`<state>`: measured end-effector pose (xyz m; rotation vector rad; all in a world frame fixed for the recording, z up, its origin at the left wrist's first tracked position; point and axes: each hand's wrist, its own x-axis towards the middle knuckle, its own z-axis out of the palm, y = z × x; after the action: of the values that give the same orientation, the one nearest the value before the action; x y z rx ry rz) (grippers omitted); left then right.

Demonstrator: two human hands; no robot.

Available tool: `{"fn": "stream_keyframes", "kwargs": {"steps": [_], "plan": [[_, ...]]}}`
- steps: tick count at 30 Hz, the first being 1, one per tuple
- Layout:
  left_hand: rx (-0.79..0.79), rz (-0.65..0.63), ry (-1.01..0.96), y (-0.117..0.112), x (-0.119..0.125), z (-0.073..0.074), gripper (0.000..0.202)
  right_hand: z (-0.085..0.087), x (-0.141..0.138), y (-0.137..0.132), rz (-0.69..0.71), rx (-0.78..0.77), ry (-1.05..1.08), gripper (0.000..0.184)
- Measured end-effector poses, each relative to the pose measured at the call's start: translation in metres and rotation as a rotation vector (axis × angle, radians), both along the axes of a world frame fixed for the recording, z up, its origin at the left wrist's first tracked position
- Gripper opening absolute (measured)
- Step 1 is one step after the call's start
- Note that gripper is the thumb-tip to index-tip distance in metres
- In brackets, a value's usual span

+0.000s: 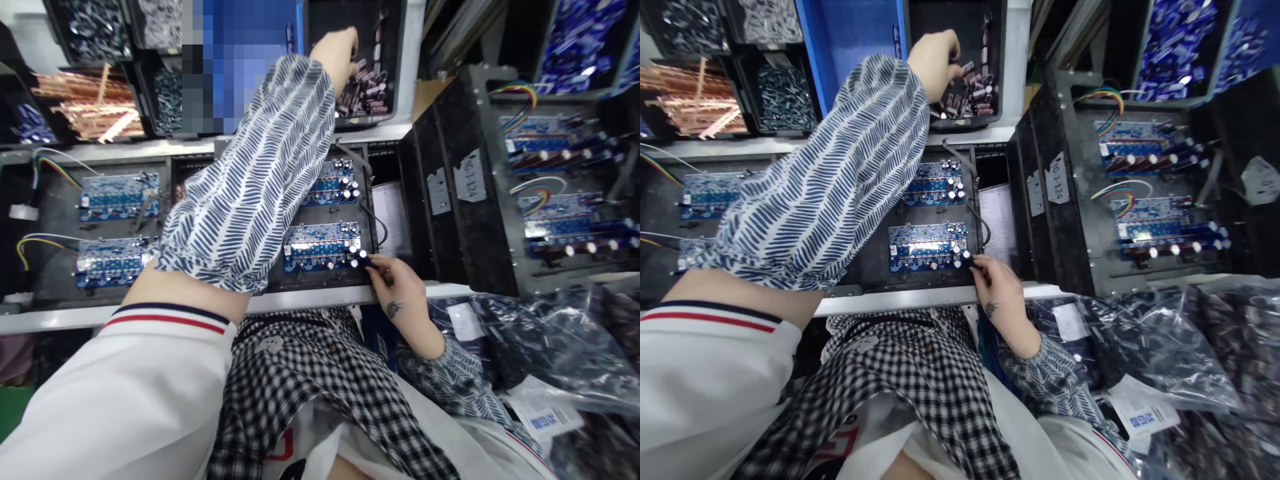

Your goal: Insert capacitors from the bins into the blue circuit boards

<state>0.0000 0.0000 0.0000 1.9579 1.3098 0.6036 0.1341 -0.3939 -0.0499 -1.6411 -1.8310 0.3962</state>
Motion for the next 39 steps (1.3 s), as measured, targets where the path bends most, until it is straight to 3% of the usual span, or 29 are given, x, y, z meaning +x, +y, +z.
{"fn": "stream_keyframes", "kwargs": {"steps": [5, 8, 11, 15, 19, 21, 23, 25, 27, 31, 35, 39], "plan": [[-0.160, -0.010, -0.257, -0.024, -0.008, 0.015, 0.027, 0.008, -0.009, -0.003, 0.059, 0.115, -0.217, 0.014], [-0.396, -0.077, -0.396, -0.061, -0.022, 0.032, 0.018, 0.010, -0.019, -0.006, 0.021, 0.171, -0.346, 0.017], [-0.641, -0.136, -0.508, -0.108, -0.048, 0.041, 0.028, 0.011, -0.024, -0.006, 0.013, 0.223, -0.381, 0.016], [-0.898, -0.109, -0.617, -0.169, -0.083, 0.035, 0.041, 0.028, -0.022, 0.007, 0.043, 0.153, -0.293, 0.017], [-1.245, 0.016, -0.750, -0.221, -0.107, 0.029, 0.040, 0.057, -0.037, 0.038, 0.070, 0.159, -0.025, 0.046], [-1.307, 0.026, -0.792, -0.244, -0.116, 0.029, 0.041, 0.068, -0.053, 0.052, 0.136, 0.147, 0.071, 0.056], [-1.315, 0.019, -0.836, -0.263, -0.126, 0.031, 0.039, 0.075, -0.070, 0.064, 0.203, 0.113, 0.078, 0.048], [-1.311, 0.050, -0.895, -0.279, -0.137, 0.034, 0.034, 0.078, -0.082, 0.076, 0.250, 0.073, 0.050, 0.028], [-1.331, 0.156, -0.955, -0.291, -0.150, 0.038, 0.027, 0.074, -0.088, 0.093, 0.261, 0.035, 0.058, 0.015], [-1.436, 0.425, -1.064, -0.309, -0.172, 0.041, 0.028, 0.050, -0.093, 0.140, 0.298, -0.045, 0.061, 0.016], [-1.505, 0.416, -1.260, -0.320, -0.180, 0.036, 0.022, 0.021, -0.102, 0.171, 0.343, -0.098, -0.123, 0.012], [-1.479, 0.456, -1.362, -0.319, -0.177, 0.028, 0.023, 0.011, -0.109, 0.177, 0.341, -0.095, -0.241, 0.014]]}}
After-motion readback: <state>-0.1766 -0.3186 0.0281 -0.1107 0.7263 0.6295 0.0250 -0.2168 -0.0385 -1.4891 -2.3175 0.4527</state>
